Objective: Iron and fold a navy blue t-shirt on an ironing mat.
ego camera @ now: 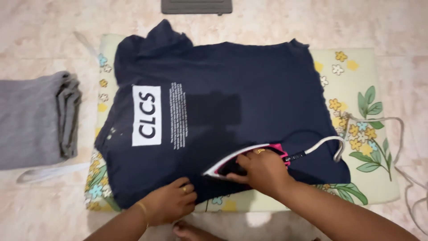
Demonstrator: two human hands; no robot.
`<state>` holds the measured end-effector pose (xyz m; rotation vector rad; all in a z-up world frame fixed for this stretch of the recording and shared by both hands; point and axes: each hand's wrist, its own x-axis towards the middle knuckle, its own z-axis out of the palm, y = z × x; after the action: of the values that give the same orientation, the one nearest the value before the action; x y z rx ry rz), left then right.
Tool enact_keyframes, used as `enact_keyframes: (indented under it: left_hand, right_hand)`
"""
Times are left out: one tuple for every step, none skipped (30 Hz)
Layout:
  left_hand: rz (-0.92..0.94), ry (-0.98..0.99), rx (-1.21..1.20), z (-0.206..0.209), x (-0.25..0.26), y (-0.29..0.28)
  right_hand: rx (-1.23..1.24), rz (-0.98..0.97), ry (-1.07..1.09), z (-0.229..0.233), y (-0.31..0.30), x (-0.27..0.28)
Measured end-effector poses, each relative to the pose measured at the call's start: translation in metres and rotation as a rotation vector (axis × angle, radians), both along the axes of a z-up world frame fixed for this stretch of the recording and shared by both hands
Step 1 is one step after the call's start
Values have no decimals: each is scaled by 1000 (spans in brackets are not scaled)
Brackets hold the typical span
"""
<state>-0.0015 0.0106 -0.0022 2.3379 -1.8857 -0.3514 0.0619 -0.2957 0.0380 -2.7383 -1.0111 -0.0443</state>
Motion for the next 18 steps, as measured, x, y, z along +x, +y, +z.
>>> enact_keyframes:
  left_hand:
    - [-10,-6,-6,-6,0,1]
    - [13,26,-16,-12,-4,2]
    - [35,57,-26,-17,-8,3]
    - [33,54,-31,-17,-7,2]
    - [36,57,-45,-17,-6,1]
    - [41,56,-57,-16,-3,1]
    - [39,48,-59,-16,0,0]
    - [26,117,-92,-16,2,-1]
    - [13,187,-124,-16,3,-2]
    - [8,183,-124,-25,1,0]
    - [7,166,-110,-34,-1,2]
    - [4,150,-93,-42,-4,5]
    - [0,147,-91,-46,-4,6]
    - [11,137,-87,-50,-7,6]
    - [22,127,-82,-54,-10,6]
    - [19,122,-82,-51,-7,5]
    - [76,100,-175,-47,-4,3]
    - [133,78,-269,-44,-1,1]
  right_hand:
    - [-6,-10,-6,-2,-3,10]
    - [4,-68,-15,-4,-7,19]
    - [13,-126,-25,-7,-11,27]
    - [9,-128,-28,-7,-16,41]
    - [-74,-244,-51,-6,-20,56]
    - [-152,-360,-79,-6,-24,73]
    - [-152,-362,-87,-5,-32,93]
    - [-183,-480,-77,-4,-39,110]
    - [-213,-598,-66,-3,-47,127]
    - [-213,-602,-70,-3,-57,144]
    - [-218,-704,-35,-3,-68,160]
    - [-219,-806,3,-3,-77,175]
    - [-217,-810,1,0,-80,179]
    - [-222,-835,69,3,-84,179]
    - [-227,-860,138,6,-88,179]
    - [-226,-863,133,12,-88,169]
    - [-200,-749,195,18,-88,159]
    - [-174,-634,257,23,-88,149]
